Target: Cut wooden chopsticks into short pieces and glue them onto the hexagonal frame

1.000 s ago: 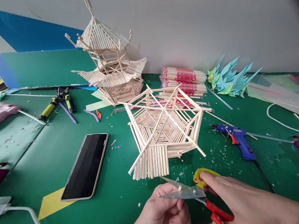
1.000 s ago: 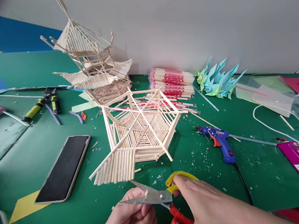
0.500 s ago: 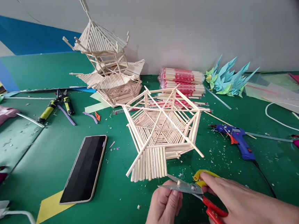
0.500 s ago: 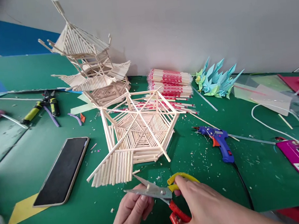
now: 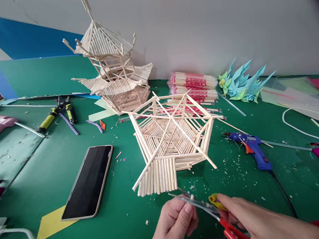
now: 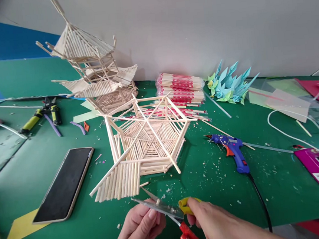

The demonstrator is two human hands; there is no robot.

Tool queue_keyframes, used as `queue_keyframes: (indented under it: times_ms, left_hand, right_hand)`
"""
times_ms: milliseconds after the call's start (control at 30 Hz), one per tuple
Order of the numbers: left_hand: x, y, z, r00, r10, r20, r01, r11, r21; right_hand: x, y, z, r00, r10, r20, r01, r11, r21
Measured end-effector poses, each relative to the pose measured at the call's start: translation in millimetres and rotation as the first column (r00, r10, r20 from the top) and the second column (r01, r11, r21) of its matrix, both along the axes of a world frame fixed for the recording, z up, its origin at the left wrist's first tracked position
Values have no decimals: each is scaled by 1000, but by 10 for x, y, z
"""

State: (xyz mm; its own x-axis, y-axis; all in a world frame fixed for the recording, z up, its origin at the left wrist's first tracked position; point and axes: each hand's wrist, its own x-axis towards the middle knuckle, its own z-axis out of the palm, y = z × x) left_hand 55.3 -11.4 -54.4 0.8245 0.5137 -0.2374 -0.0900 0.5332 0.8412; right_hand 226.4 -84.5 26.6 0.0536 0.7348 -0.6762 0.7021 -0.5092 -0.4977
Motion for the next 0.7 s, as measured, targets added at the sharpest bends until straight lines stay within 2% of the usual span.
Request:
queue_keyframes:
  times_ms: [133,300,400,467,533,700]
  left_hand:
    - [-2,-4,-3,999,-21,-28,22,999,43]
    - [-3,-38,-75,997,-49,-52,53,995,81]
    - [4,-81,-94,998,-5,-63,10,998,67]
    - [17,-115,-95,996,53,-70,-50,998,42]
    - [31,-144,-96,992,94,-79,-93,995,23]
    - [36,-164,-116,989,115,-94,-115,993,6]
  right_hand:
    - [26,49,-2,996,-1,-92,-10,992,-124]
    - [22,95,-8,966,-150,-211,109,975,-193]
    - [20,92,0,911,-235,-338,182,966,-181]
    - [37,102,12,875,-275,-399,199,955,-222]
    - [66,125,26,891,-268,-368,162,942,-294]
    - [119,175,27,957,-214,-194,106,885,-453]
